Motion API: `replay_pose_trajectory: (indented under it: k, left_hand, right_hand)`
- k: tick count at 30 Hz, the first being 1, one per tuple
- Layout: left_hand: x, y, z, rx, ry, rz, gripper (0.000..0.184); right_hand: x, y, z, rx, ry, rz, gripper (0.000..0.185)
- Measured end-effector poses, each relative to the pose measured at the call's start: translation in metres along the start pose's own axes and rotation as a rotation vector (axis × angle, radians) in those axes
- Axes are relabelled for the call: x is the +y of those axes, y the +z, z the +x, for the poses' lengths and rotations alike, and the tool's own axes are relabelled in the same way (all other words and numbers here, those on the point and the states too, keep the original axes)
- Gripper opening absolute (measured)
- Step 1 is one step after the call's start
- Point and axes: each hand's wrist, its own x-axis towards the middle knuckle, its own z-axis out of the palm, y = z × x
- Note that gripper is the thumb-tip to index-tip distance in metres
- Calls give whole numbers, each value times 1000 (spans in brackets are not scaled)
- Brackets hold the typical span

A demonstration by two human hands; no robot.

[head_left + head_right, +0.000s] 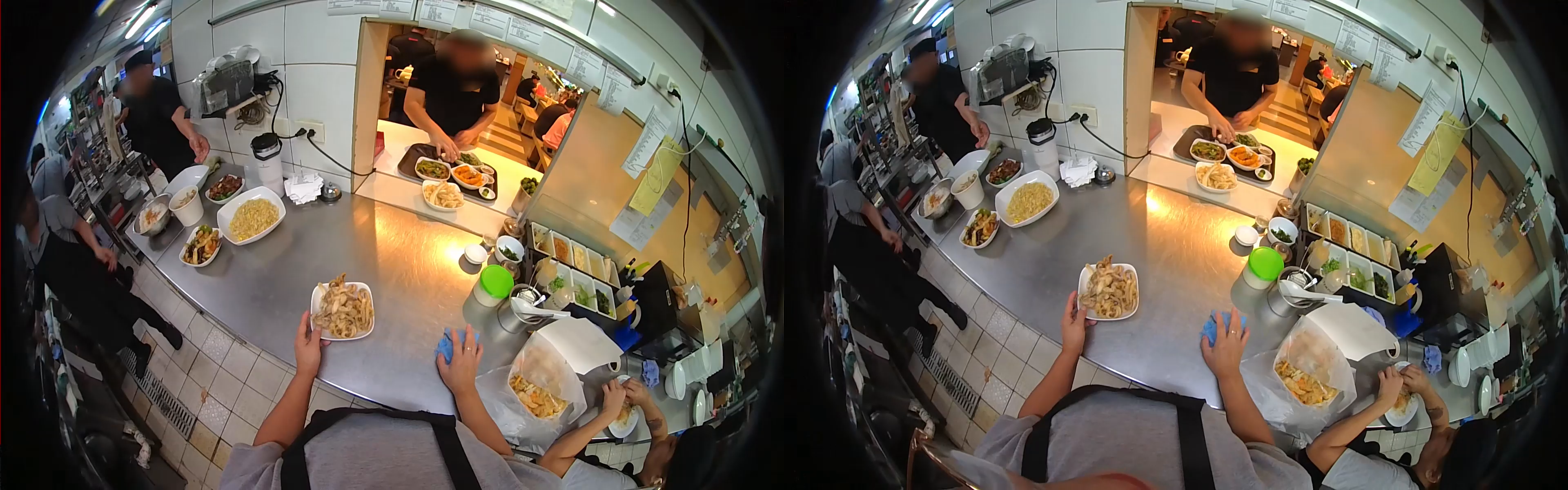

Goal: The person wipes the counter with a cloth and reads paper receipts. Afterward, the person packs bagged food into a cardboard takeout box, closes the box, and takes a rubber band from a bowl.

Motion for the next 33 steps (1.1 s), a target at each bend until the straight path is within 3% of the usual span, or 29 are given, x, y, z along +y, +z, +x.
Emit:
replay_pose_trajectory:
  k: [6,12,18,25,30,33]
  left_hand:
    - [-8,-4,-3,30,90,238,43]
    - [-5,-1,-3,36,97,117,32]
    - [0,2,-7,18,163,216,24]
    - [2,0,-13,12,313,487,39]
    - [-3,3,-19,-22,282,353,57]
    - [-2,1,-19,-56,284,405,58]
  right_hand:
    - [17,22,-1,-66,-21,-70,50]
    - [19,25,1,-42,-32,-5,33]
    - [23,32,1,-28,-33,11,23]
    - [23,34,-1,-37,-22,-14,23]
    - [22,34,0,-29,0,-16,24]
    - [21,32,0,-39,6,-14,26]
